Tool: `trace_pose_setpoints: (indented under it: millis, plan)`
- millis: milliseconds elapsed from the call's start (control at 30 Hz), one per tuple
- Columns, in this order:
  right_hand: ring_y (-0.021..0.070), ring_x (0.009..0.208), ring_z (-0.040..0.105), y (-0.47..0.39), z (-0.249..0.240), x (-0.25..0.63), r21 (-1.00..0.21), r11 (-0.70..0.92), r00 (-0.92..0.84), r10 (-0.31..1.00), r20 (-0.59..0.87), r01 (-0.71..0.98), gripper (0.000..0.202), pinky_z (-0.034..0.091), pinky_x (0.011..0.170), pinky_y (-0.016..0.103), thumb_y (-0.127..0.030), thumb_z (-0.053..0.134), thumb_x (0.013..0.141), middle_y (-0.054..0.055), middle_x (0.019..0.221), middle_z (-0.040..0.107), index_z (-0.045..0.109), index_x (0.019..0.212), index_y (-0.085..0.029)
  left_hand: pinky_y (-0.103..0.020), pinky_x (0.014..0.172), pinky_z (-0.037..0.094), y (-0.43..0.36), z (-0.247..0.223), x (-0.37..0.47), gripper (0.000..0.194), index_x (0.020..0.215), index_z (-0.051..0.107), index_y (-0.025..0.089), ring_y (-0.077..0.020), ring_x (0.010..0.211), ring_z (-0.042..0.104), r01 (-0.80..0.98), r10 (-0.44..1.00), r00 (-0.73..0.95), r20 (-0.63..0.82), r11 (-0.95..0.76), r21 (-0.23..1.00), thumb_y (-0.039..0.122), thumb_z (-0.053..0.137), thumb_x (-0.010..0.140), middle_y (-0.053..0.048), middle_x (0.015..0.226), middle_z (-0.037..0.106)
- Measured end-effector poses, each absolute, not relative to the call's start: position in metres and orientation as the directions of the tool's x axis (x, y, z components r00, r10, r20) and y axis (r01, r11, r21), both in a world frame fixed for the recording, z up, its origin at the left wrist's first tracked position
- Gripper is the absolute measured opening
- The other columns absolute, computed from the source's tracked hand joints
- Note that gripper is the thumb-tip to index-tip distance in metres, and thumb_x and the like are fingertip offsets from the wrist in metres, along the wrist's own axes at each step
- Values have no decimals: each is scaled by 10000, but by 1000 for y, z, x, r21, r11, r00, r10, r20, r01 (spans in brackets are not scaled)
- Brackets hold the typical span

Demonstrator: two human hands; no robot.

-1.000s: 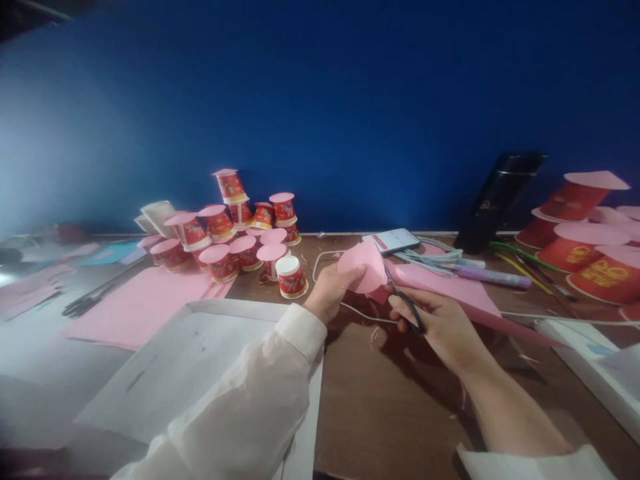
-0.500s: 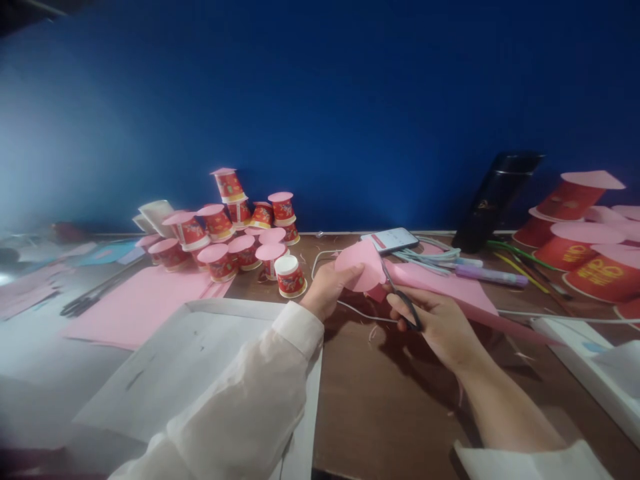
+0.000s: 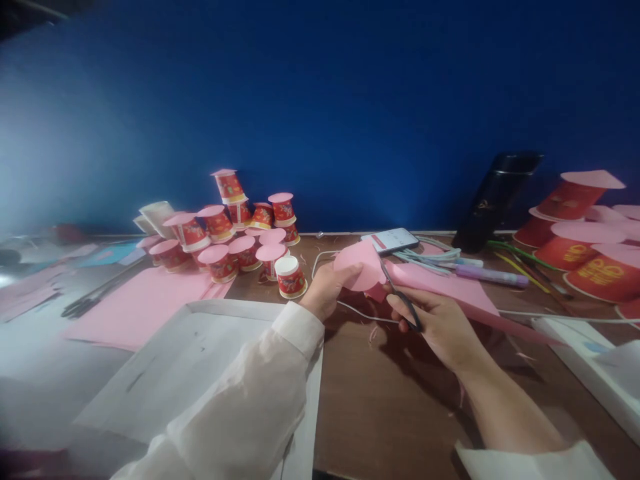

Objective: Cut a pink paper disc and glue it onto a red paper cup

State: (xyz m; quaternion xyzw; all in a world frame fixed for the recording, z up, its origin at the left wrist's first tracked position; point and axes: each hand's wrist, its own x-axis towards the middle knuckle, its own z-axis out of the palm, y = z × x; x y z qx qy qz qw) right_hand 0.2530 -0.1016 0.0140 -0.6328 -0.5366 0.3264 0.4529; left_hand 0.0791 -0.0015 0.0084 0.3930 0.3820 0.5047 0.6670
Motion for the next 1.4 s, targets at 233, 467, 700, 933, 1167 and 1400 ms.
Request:
trace_pose_setpoints:
  millis: [233,467,700,933,1167,1400]
  plan:
    - [181,547,566,-102,19,249,-904,-11,216,972,90,428,503,466,585,318,-728,733,748,11,542,646,712,627,-239,-401,891,548,-6,17,76,198,911,784,86,-211,772,696,-373,971,202,-132,201,906,158,849,739,-112,855,765]
    - [169,540,570,-101,16,252,-918,-12,210,975,78,397,456,480,575,303,-673,770,749,12,550,653,722,608,-242,-406,901,547,-8,18,72,218,895,781,90,-216,783,698,-380,972,213,-104,180,907,198,869,727,-115,857,762]
    - [167,535,564,-99,13,252,-932,12,206,974,92,363,451,479,567,312,-681,769,740,12,594,661,771,701,-232,-395,880,558,-3,10,72,292,908,787,103,-222,791,706,-353,974,212,-80,153,923,271,903,700,-113,867,766]
    - [155,529,547,-102,17,248,-919,4,206,974,93,395,491,474,572,301,-685,757,747,7,549,634,685,560,-236,-366,858,560,-2,9,71,270,941,792,103,-217,807,706,-336,978,193,-76,139,931,246,872,726,-119,915,776]
    - [162,526,549,-100,12,253,-923,16,199,975,100,385,487,473,563,313,-708,761,740,7,583,656,737,644,-231,-392,894,565,-1,8,70,284,934,786,95,-220,813,711,-343,977,199,-72,138,929,279,876,737,-120,884,764]
    - [156,545,564,-99,8,253,-941,-15,199,979,56,337,457,472,573,297,-680,776,742,2,596,656,788,741,-223,-346,844,592,-7,10,81,221,970,781,111,-211,826,729,-470,968,162,-192,247,847,201,822,772,-92,868,777]
